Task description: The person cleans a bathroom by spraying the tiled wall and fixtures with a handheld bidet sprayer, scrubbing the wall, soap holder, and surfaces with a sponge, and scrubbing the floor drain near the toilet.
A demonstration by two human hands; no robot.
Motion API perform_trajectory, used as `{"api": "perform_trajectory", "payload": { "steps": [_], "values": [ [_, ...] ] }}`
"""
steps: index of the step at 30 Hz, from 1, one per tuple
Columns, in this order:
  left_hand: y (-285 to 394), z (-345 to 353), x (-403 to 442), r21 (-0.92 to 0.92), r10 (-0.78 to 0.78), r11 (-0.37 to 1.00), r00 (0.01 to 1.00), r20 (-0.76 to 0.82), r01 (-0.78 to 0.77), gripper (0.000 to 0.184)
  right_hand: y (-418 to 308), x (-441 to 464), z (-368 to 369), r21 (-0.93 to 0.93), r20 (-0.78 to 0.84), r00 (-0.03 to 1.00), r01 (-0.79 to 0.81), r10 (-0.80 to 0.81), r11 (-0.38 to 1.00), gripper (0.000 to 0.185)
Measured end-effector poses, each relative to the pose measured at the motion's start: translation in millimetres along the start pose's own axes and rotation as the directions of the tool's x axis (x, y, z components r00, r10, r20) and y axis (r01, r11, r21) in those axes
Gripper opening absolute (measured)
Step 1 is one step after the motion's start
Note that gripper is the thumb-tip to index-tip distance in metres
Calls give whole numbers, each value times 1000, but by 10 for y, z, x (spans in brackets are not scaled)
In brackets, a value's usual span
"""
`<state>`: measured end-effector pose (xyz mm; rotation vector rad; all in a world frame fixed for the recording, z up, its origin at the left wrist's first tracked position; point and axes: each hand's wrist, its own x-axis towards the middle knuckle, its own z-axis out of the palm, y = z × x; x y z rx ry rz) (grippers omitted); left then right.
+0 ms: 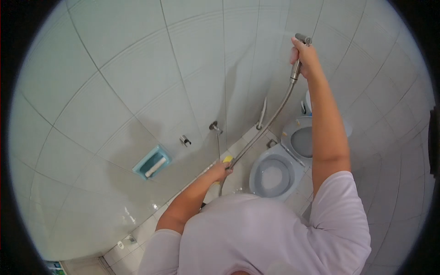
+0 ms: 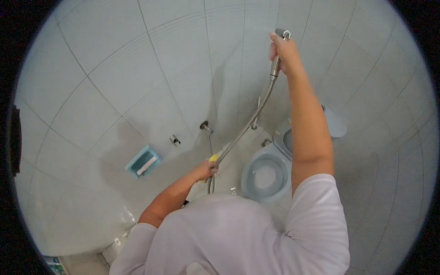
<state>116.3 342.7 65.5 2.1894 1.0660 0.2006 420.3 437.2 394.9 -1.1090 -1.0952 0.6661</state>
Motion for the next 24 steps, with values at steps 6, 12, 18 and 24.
{"api": "perform_trajectory", "payload": {
  "steps": [6, 12, 18, 24],
  "values": [
    [-325, 187, -113, 39, -97, 995, 990, 106, 93, 28, 480, -79, -74, -74, 7, 975, -219, 220, 973, 37],
    [-584, 281, -190, 78, -176, 984, 940, 291, 161, 27, 987, -227, -180, -80, 72, 922, -375, 381, 923, 37],
    [-428, 145, -315, 97, -172, 983, 957, 232, 154, 27, 1025, -283, -190, -94, 27, 932, -358, 361, 929, 32],
    [-136, -32, 57, 43, -92, 995, 993, 71, 89, 31, 37, -136, 32, 161, 87, 988, 109, -124, 981, 24]
  ]
}}
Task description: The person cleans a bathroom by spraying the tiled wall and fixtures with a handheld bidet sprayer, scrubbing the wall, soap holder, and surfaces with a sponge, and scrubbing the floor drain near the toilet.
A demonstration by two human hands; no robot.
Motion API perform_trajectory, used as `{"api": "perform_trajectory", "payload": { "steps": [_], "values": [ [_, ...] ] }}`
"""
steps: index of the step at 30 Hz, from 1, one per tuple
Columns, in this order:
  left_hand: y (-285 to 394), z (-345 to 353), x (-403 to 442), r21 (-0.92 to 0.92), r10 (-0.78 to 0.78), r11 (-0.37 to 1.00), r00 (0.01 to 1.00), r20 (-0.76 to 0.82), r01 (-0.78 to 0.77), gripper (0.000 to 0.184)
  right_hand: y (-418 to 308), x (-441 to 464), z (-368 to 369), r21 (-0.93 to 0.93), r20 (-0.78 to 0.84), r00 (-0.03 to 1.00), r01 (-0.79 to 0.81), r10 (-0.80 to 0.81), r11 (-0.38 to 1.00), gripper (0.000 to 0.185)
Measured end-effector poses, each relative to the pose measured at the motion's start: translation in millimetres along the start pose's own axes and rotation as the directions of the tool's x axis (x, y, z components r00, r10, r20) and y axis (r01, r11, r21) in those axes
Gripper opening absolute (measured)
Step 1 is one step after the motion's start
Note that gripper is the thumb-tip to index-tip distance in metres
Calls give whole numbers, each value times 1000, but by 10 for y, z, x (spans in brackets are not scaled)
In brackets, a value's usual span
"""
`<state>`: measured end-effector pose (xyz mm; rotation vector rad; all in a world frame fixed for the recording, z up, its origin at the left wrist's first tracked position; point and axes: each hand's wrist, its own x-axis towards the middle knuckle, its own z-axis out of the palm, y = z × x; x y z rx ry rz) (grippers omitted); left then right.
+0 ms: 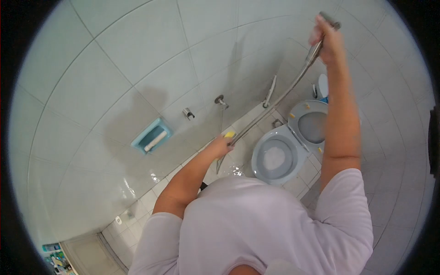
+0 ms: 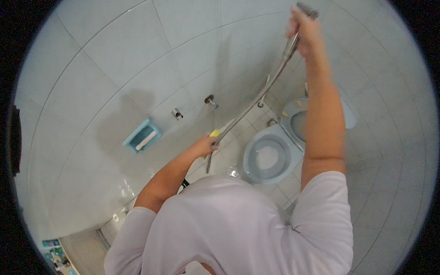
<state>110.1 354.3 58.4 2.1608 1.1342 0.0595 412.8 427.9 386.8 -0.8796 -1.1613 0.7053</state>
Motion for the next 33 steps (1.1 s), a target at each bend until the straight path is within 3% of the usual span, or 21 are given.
{"api": "perform_trajectory", "payload": {
  "steps": [1, 2, 3, 4, 5, 6, 7, 9, 10, 13, 14, 16, 20, 22, 24, 26, 30, 32, 33],
  "values": [
    [101, -81, 78, -22, 16, 1000, 1000, -15, -16, 30, -110, 69, -11, 8, 12, 1000, -3, 3, 1000, 24],
    [256, -200, 121, -148, 26, 988, 999, -35, -31, 29, -220, 144, -63, 158, 260, 954, 108, -147, 981, 20],
    [406, -300, 145, -265, 41, 963, 997, -59, -55, 29, -353, 196, -81, 328, 458, 828, 180, -323, 927, 22],
    [509, -342, 179, -259, 47, 964, 996, -71, -64, 29, -555, 164, 107, 331, 461, 821, 193, -337, 924, 22],
    [616, -384, 230, -249, 43, 966, 991, -128, -74, 29, -790, 48, 402, 197, 179, 948, 229, -265, 953, 23],
    [691, -410, 272, -239, 45, 967, 982, -182, -89, 30, -946, -21, 538, 61, -139, 968, 220, -210, 974, 29],
    [734, -429, 302, -229, 65, 967, 980, -191, -109, 30, -1006, -9, 512, 54, -143, 962, 241, -231, 969, 29],
    [788, -404, 340, -271, 64, 957, 987, -150, -103, 32, -1037, -13, 441, 4, 94, 973, 211, -210, 978, 29],
    [764, -333, 356, -267, 80, 956, 985, -152, -119, 32, -986, 7, 403, -6, 89, 971, 223, -221, 975, 29],
    [703, -151, 328, -196, 83, 974, 985, -152, -113, 32, -722, 33, 239, -120, 224, 975, 32, -5, 992, 28],
    [678, -118, 280, -137, 99, 984, 990, -103, -113, 33, -628, 6, 185, -127, 215, 977, 31, -3, 991, 28],
    [602, 7, 208, -86, 113, 990, 993, -37, -116, 34, -398, -70, 56, -293, 148, 948, -231, 283, 928, 29],
    [533, 49, 207, -41, 81, 996, 992, 98, -77, 35, -136, -49, -154, -396, 66, 912, -349, 406, 849, 35],
    [620, -33, 255, -35, 68, 997, 991, 114, -64, 36, -315, -46, -170, -358, -137, 964, -264, 229, 896, 27],
    [734, -109, 367, -99, 50, 994, 997, -51, -55, 31, -507, 102, -296, -279, -92, 993, 48, -77, 959, 28],
    [949, -365, 402, -105, 188, 971, 958, -219, -214, 31, -826, 186, -324, -242, -132, 950, 246, -283, 939, 28],
    [1104, -557, 578, -145, 272, 928, 889, -369, -344, 32, -1153, 354, -529, -202, -179, 876, 413, -448, 888, 27],
    [1152, -613, 599, -190, 231, 937, 927, -296, -294, 29, -957, 924, -1228, 238, 114, 945, 274, -307, 932, 27],
    [1156, -592, 589, -189, 234, 936, 926, -298, -297, 29, -974, 785, -1067, 237, 115, 944, 277, -310, 931, 27]
  ]
}}
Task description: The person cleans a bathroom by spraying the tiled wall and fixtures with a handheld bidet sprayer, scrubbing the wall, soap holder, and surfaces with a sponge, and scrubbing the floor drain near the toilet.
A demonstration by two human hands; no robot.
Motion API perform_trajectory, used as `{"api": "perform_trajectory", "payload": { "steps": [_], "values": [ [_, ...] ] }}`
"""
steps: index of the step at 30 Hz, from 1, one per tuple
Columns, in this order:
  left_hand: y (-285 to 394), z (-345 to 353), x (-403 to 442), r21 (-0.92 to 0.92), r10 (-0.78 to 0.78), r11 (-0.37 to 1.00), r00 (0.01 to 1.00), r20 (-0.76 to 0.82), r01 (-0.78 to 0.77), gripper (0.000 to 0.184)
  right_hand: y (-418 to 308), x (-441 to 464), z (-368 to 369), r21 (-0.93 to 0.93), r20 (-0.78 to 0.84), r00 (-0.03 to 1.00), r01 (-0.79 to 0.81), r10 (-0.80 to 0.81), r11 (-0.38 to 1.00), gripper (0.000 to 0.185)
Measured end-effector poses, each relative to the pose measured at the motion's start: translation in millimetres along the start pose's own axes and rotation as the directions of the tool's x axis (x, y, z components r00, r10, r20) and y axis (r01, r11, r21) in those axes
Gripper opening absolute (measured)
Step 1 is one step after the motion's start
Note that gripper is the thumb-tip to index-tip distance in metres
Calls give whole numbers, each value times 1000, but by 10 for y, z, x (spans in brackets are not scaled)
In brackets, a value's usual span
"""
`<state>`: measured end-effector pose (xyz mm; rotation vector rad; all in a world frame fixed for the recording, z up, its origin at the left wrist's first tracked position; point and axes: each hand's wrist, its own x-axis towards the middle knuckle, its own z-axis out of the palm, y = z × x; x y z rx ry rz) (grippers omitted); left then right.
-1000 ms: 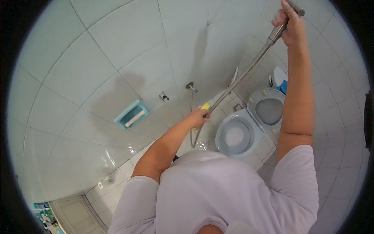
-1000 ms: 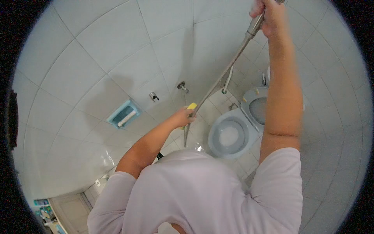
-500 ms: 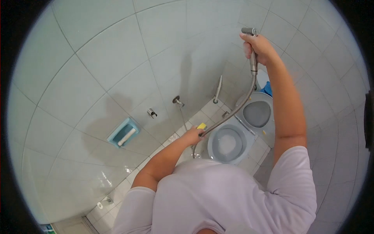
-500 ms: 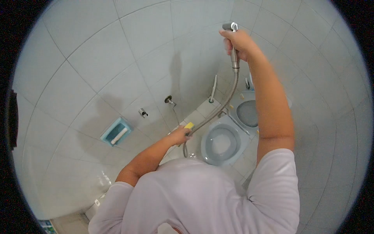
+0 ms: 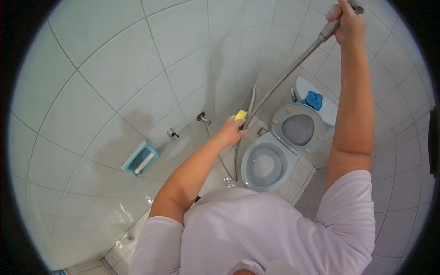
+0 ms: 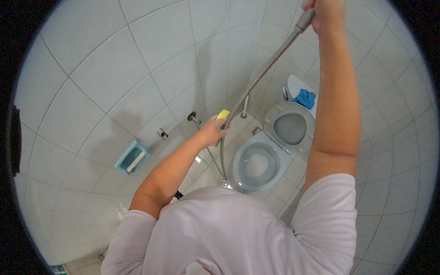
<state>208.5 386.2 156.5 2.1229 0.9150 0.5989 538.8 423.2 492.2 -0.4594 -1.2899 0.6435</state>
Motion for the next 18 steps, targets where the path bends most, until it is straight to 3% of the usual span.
{"api": "perform_trajectory", "payload": {
  "steps": [2, 3, 5, 9, 12, 14, 18],
  "values": [
    [-38, 97, -99, 180, -41, 983, 999, -7, 42, 26, -58, -408, 607, -300, -312, 950, -104, 6, 948, 26],
    [-112, 149, -135, 182, -38, 983, 999, -7, 39, 26, -24, -491, 588, -301, -313, 950, -101, 2, 948, 26],
    [-339, 249, -225, 93, -132, 989, 975, 179, 117, 26, 216, -729, 478, -392, -393, 912, -280, 116, 876, 25],
    [-668, 351, -529, 141, -139, 984, 967, 213, 110, 26, 602, -1227, 262, -227, -527, 790, -486, 313, 844, 24],
    [-1036, 411, -751, 222, -192, 966, 948, 255, 136, 27, 956, -1665, 99, -163, -541, 749, -541, 384, 825, 22],
    [-1164, 369, -899, 325, -268, 936, 868, 417, 133, 29, 1143, -1935, 35, -95, -533, 703, -602, 470, 793, 22],
    [-1240, 221, -1182, 398, -351, 901, 830, 433, 173, 28, 1324, -2296, 172, 17, -549, 617, -666, 564, 746, 21]
  ]
}}
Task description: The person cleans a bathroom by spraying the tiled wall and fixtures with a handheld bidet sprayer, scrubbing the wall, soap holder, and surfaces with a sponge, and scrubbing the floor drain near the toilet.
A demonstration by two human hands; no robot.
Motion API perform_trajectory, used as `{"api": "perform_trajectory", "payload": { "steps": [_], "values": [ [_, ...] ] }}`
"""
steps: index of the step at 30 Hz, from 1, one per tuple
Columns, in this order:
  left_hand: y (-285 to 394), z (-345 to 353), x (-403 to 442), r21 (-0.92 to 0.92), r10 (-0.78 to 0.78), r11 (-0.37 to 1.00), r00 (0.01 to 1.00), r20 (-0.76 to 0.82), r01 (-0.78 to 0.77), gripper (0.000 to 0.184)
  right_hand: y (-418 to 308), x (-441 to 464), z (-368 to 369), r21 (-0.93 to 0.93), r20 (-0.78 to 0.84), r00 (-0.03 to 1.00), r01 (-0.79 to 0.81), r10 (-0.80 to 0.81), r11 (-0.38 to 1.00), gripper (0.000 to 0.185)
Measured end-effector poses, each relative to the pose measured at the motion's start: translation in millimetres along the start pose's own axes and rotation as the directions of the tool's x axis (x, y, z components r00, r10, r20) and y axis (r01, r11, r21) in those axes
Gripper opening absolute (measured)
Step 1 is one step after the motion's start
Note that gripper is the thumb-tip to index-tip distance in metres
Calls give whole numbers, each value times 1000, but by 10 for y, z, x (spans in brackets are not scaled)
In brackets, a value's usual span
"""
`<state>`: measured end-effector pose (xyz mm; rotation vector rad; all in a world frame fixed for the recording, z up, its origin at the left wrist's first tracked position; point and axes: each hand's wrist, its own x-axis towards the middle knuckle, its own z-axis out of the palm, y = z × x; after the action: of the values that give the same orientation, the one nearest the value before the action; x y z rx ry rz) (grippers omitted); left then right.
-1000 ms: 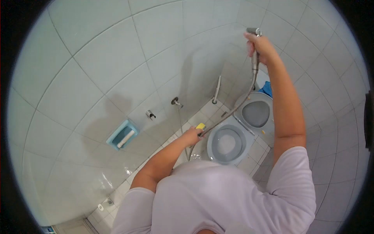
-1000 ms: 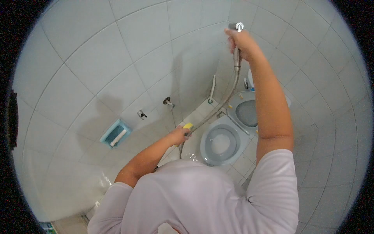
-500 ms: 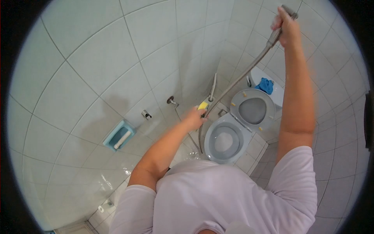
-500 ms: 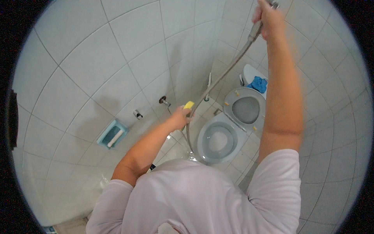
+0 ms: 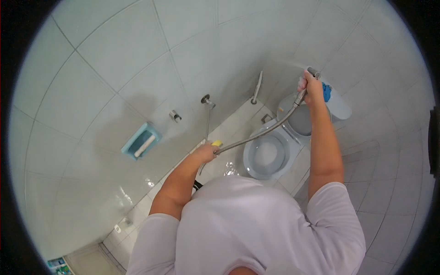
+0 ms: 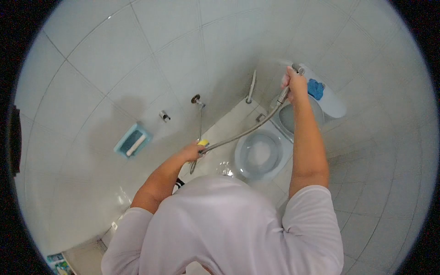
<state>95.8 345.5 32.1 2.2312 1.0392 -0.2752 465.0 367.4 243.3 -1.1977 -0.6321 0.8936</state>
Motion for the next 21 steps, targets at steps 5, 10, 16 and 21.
{"api": "perform_trajectory", "payload": {
  "steps": [5, 10, 16, 21],
  "values": [
    [-101, -68, -211, 33, -140, 990, 990, 16, 140, 26, 41, -353, 278, 77, 139, 985, 93, -103, 993, 21],
    [-331, 142, -315, 37, -167, 985, 982, -85, 171, 23, 426, -261, 239, 96, 181, 980, -102, 84, 990, 21],
    [-311, 200, -464, 102, -190, 975, 979, -74, 197, 23, 618, -250, 202, 103, 209, 960, -213, 188, 972, 20],
    [-304, 211, -529, 175, -198, 965, 980, 3, 194, 24, 763, -239, 248, 34, 182, 947, -274, 264, 961, 19]
  ]
}}
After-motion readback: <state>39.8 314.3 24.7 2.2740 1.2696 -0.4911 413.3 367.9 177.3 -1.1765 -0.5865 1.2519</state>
